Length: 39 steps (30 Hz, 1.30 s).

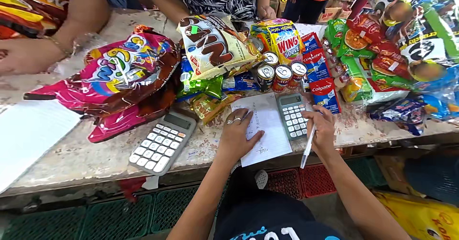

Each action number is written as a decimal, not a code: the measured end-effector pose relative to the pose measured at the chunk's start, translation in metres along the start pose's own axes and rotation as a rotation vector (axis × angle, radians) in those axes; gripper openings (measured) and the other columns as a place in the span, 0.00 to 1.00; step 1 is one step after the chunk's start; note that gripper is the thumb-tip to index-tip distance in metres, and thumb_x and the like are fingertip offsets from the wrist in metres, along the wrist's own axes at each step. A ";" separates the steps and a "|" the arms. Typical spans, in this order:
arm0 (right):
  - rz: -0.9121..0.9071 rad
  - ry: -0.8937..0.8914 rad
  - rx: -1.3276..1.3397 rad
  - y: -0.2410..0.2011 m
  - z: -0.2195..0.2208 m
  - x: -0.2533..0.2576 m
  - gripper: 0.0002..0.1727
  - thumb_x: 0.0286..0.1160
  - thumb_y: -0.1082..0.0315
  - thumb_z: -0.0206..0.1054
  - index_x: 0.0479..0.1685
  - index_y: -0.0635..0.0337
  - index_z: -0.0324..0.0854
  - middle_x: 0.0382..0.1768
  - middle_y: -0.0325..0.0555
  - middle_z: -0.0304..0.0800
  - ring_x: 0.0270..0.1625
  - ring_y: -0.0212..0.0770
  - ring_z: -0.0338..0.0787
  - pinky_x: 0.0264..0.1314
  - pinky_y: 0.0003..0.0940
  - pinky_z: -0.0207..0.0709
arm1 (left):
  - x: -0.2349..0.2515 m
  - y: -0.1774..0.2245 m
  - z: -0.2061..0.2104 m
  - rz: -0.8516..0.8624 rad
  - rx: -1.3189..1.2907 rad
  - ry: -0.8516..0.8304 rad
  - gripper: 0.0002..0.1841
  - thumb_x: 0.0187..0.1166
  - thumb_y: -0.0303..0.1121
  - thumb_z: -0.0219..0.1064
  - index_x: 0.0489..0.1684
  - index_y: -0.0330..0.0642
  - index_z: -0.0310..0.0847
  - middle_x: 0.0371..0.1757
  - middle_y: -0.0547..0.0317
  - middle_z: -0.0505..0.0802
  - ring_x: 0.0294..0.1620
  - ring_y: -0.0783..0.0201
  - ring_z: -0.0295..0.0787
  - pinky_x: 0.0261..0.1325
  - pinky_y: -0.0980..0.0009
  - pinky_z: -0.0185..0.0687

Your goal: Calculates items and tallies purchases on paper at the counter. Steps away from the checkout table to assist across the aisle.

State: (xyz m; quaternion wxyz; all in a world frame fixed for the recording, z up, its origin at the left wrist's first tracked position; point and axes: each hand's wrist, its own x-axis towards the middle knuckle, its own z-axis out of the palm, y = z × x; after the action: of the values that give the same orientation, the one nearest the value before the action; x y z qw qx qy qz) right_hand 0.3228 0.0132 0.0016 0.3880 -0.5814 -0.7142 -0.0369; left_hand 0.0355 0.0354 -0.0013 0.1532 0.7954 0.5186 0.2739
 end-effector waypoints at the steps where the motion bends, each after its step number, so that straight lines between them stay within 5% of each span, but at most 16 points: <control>1: 0.009 -0.057 -0.040 0.008 0.007 -0.003 0.14 0.83 0.70 0.54 0.44 0.54 0.88 0.49 0.37 0.95 0.71 0.50 0.84 0.77 0.55 0.70 | 0.000 0.000 0.000 -0.002 -0.005 0.004 0.38 0.76 0.62 0.65 0.72 0.37 0.83 0.79 0.39 0.81 0.84 0.37 0.71 0.83 0.41 0.65; 9: 0.000 -0.175 -0.016 -0.012 0.024 -0.003 0.14 0.83 0.71 0.55 0.43 0.50 0.88 0.50 0.31 0.96 0.74 0.44 0.83 0.79 0.55 0.69 | 0.000 0.001 -0.001 -0.010 -0.014 -0.004 0.38 0.77 0.63 0.65 0.72 0.37 0.84 0.78 0.41 0.82 0.83 0.38 0.71 0.84 0.42 0.64; 13: 0.023 -0.095 0.072 -0.011 -0.007 -0.004 0.14 0.84 0.71 0.54 0.48 0.52 0.88 0.54 0.33 0.95 0.74 0.45 0.83 0.77 0.53 0.70 | 0.000 0.003 -0.004 -0.032 -0.024 -0.025 0.37 0.77 0.62 0.66 0.71 0.37 0.84 0.79 0.42 0.82 0.84 0.39 0.70 0.84 0.43 0.64; 19: 0.155 -0.033 -0.058 0.031 -0.023 -0.037 0.16 0.79 0.71 0.54 0.43 0.45 0.89 0.51 0.28 0.93 0.68 0.37 0.84 0.76 0.51 0.68 | 0.000 0.000 -0.001 -0.017 -0.031 -0.008 0.37 0.76 0.63 0.65 0.71 0.38 0.84 0.79 0.42 0.82 0.84 0.38 0.70 0.84 0.42 0.64; 24: 0.130 -0.005 0.049 -0.009 -0.025 -0.016 0.14 0.80 0.73 0.54 0.43 0.55 0.89 0.49 0.35 0.95 0.67 0.44 0.86 0.73 0.52 0.72 | 0.001 0.001 -0.002 -0.010 -0.030 -0.015 0.37 0.76 0.61 0.67 0.71 0.36 0.83 0.78 0.39 0.81 0.84 0.37 0.70 0.83 0.40 0.65; 29: -0.001 -0.026 0.069 -0.032 0.002 0.004 0.14 0.82 0.71 0.56 0.42 0.53 0.90 0.49 0.33 0.97 0.72 0.47 0.85 0.75 0.55 0.70 | 0.001 0.003 -0.004 -0.033 -0.018 -0.035 0.37 0.76 0.61 0.67 0.72 0.38 0.83 0.79 0.40 0.81 0.84 0.38 0.70 0.83 0.41 0.66; 33: 0.007 -0.182 -0.027 -0.016 0.025 0.001 0.12 0.80 0.73 0.58 0.42 0.50 0.88 0.51 0.31 0.96 0.74 0.45 0.83 0.78 0.56 0.70 | 0.001 0.001 -0.002 -0.025 -0.036 -0.014 0.36 0.76 0.61 0.67 0.70 0.37 0.85 0.78 0.41 0.82 0.84 0.38 0.71 0.83 0.41 0.66; 39: 0.074 -0.109 -0.019 0.003 0.006 -0.008 0.14 0.80 0.70 0.55 0.43 0.48 0.89 0.48 0.29 0.95 0.70 0.41 0.84 0.76 0.53 0.70 | 0.000 0.001 -0.001 -0.015 -0.045 0.007 0.36 0.76 0.61 0.67 0.69 0.37 0.85 0.77 0.42 0.83 0.83 0.39 0.72 0.83 0.43 0.66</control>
State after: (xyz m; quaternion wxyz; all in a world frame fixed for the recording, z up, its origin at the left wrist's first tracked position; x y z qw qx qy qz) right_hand 0.3226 0.0109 -0.0081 0.3441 -0.6121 -0.7120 0.0026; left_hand 0.0355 0.0353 -0.0002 0.1713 0.7869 0.5188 0.2869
